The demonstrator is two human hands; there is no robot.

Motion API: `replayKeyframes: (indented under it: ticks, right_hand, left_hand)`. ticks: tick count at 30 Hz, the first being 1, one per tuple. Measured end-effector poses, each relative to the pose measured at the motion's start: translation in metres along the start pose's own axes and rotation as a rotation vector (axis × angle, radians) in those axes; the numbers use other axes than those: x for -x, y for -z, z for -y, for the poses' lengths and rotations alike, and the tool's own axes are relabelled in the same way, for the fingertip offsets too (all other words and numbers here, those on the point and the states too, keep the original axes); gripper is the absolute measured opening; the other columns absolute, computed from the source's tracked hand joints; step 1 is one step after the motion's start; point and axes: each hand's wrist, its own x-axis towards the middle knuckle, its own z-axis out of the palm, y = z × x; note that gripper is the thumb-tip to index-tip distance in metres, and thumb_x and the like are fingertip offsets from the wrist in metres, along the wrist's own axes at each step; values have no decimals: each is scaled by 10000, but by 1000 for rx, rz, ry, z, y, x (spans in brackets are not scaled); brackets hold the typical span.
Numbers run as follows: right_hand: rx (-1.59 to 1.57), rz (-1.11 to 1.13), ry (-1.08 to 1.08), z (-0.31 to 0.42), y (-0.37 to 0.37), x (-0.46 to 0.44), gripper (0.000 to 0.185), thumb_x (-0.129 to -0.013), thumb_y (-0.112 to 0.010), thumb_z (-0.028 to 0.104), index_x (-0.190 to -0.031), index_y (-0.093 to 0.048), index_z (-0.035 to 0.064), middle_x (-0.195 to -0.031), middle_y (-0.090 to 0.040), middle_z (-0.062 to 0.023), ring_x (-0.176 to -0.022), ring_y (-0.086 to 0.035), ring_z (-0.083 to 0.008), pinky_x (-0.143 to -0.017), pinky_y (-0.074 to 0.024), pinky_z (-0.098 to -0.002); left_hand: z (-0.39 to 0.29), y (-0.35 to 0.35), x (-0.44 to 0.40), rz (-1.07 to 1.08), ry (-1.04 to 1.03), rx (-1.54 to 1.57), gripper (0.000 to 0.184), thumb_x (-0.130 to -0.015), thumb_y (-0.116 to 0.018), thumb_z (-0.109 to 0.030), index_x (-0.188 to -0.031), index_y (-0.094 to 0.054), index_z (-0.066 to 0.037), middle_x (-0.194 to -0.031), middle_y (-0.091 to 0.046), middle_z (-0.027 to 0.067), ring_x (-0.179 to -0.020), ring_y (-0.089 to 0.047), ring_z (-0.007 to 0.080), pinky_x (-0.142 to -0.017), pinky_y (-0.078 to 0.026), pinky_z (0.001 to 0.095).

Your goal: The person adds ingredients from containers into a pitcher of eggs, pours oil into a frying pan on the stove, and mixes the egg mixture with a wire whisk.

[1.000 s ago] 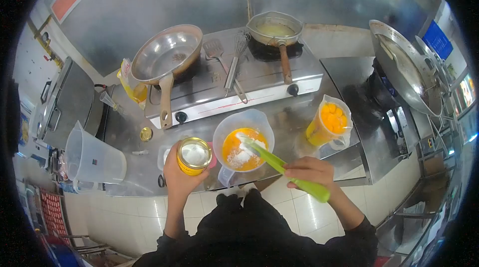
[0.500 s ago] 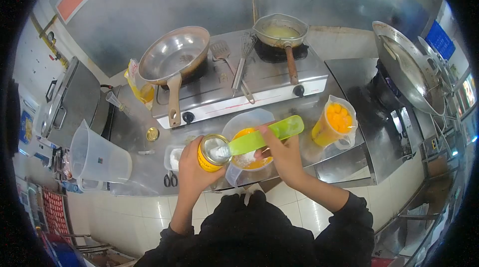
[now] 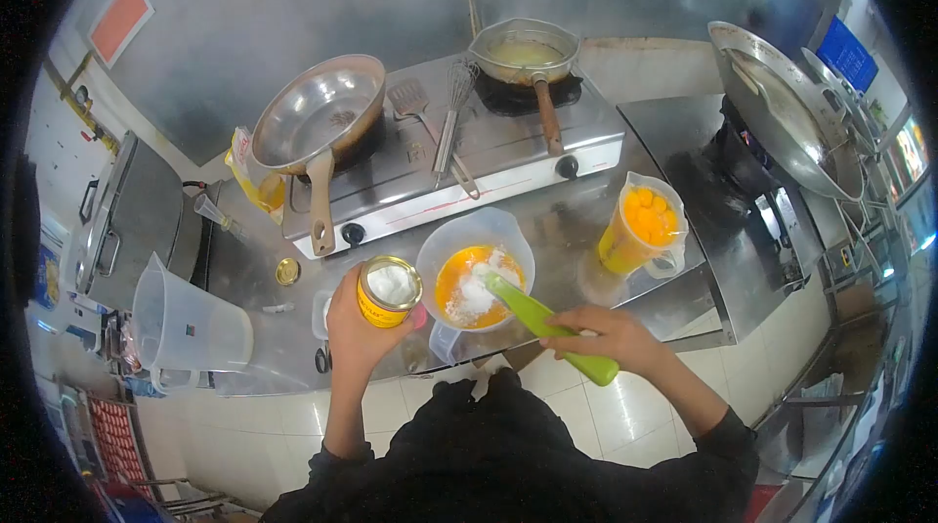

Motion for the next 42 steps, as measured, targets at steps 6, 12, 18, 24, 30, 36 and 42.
replayKeyframes:
  ticks: [6, 12, 18, 24, 30, 36, 42]
  right_hand:
    - [-372, -351, -86, 12, 3, -35, 288, -657, -703, 74, -930, -619, 35, -886, -610, -125, -672, -606, -204, -610, -479, -249]
    - [-833, -418, -489, 36, -18, -92, 196, -761, -625, 90, -924, -581, -10, -769, -606, -73, -587, -586, -136, -523, -468, -230]
    - [-1093, -637, -926, 31, -15, -100, 229, -848, -514, 213, -938, -521, 2, -756, -570, -69, -538, -532, -115, -478, -438, -239]
    - [-1148, -834, -894, 16, -9, -72, 244, -837, -542, 190, -981, -515, -5, -813, -575, -88, -594, -566, -131, -508, -465, -235]
    - [9, -187, 19, -4, -12, -2, 327, -746, -608, 114, -1065, -540, 94, -929, -572, -91, -758, -594, -204, -587, -493, -239]
    - [153, 70, 25, 5, -5, 14, 424, -665, -605, 73, -1053, -571, 239, -1030, -553, -72, -837, -586, -224, -629, -508, -261]
    - [134, 126, 41, 7, -5, 11, 403, -645, -624, 76, -1025, -591, 205, -1030, -553, -79, -862, -575, -251, -656, -503, -278]
  left_hand:
    - [-9, -3, 0, 40, -56, 37, 670, -457, -724, -210, -1046, -474, -9, -962, -540, 161, -904, -515, 328, -790, -423, 389]
    - [-19, -2, 5, 58, -181, 12, 682, -451, -735, -217, -1051, -475, -23, -937, -541, 150, -866, -518, 327, -749, -427, 389]
    - [-21, -2, 5, 59, -183, -1, 689, -448, -735, -213, -1056, -471, -27, -934, -542, 148, -867, -522, 320, -740, -431, 384]
    - [-17, -3, 0, 68, -119, 27, 689, -452, -735, -216, -1059, -470, -23, -943, -544, 151, -880, -522, 326, -755, -432, 389]
    - [2, -2, 2, -22, -18, 32, 681, -463, -743, -218, -1051, -473, -7, -967, -554, 159, -902, -534, 319, -779, -434, 378]
    - [10, 6, 10, -65, 71, 144, 647, -477, -751, -212, -1032, -481, -18, -913, -584, 139, -852, -583, 268, -763, -452, 343]
    - [23, 21, 25, -87, 154, 366, 624, -485, -763, -187, -1018, -484, -22, -912, -585, 96, -864, -578, 194, -773, -448, 312]
